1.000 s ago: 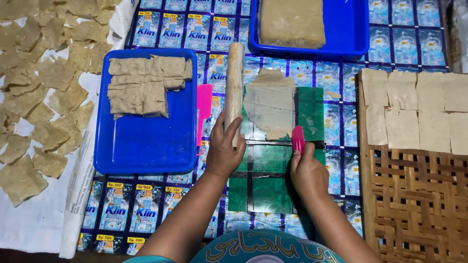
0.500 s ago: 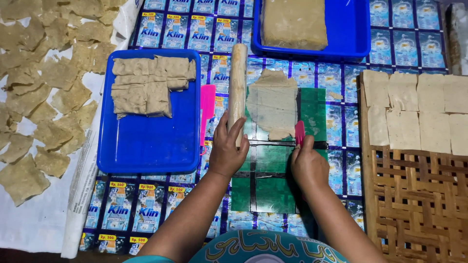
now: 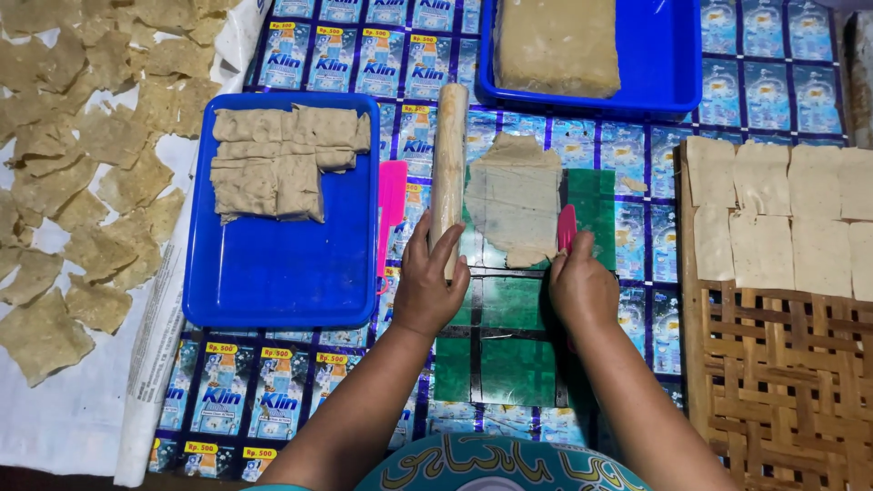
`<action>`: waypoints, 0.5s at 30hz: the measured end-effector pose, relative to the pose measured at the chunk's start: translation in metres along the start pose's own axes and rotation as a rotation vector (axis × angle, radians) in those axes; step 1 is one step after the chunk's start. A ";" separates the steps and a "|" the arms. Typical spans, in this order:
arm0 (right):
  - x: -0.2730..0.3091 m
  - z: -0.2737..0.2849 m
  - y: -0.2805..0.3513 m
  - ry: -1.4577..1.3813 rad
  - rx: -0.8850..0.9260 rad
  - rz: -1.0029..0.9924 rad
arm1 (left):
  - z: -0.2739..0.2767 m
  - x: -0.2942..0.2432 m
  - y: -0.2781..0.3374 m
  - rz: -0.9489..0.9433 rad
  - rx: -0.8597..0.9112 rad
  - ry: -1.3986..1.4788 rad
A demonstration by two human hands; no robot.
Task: Preparing and wrapping thin dough snacks on a workspace.
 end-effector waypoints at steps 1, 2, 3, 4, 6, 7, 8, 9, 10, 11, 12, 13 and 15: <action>0.000 0.000 0.000 -0.001 0.000 0.001 | 0.000 0.001 -0.001 0.000 0.000 -0.001; -0.004 0.001 0.000 -0.014 -0.006 -0.021 | 0.000 0.001 -0.001 -0.002 -0.002 0.002; -0.007 0.002 0.000 -0.027 -0.013 -0.043 | -0.001 0.001 0.000 -0.004 -0.004 0.006; -0.009 -0.001 0.002 -0.027 -0.014 -0.041 | -0.001 0.001 -0.001 -0.004 -0.006 0.005; -0.017 -0.008 0.007 -0.011 -0.003 -0.058 | -0.001 0.000 -0.001 -0.011 -0.008 0.005; -0.016 -0.006 0.012 -0.011 -0.002 -0.057 | 0.000 0.000 -0.001 -0.010 -0.008 0.004; -0.015 -0.005 0.016 -0.013 0.006 -0.054 | 0.000 0.001 0.000 -0.006 -0.007 0.008; -0.014 -0.004 0.021 -0.016 0.015 -0.051 | 0.000 0.001 0.000 -0.001 -0.006 0.013; -0.014 -0.005 0.024 -0.015 0.017 -0.051 | 0.000 0.001 0.000 0.001 -0.005 0.013; -0.015 -0.006 0.027 -0.011 0.024 -0.046 | -0.001 0.001 0.001 0.001 -0.005 0.009; -0.015 -0.007 0.029 -0.008 0.031 -0.042 | -0.001 0.001 0.000 -0.001 -0.005 0.005; -0.014 -0.005 0.032 -0.007 0.032 -0.042 | -0.001 0.002 0.001 -0.001 -0.005 0.005; -0.012 -0.002 0.038 0.015 0.029 -0.036 | -0.002 0.002 0.001 -0.001 -0.006 0.004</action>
Point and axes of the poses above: each hand's wrist, its own y-axis away from the middle knuckle, its own z-axis out of the back of the hand, x = y × z, the point moved 10 cm from there along -y, towards the middle knuckle, and after that the axes turned 4 degrees about -z, right-handed, at the moved point
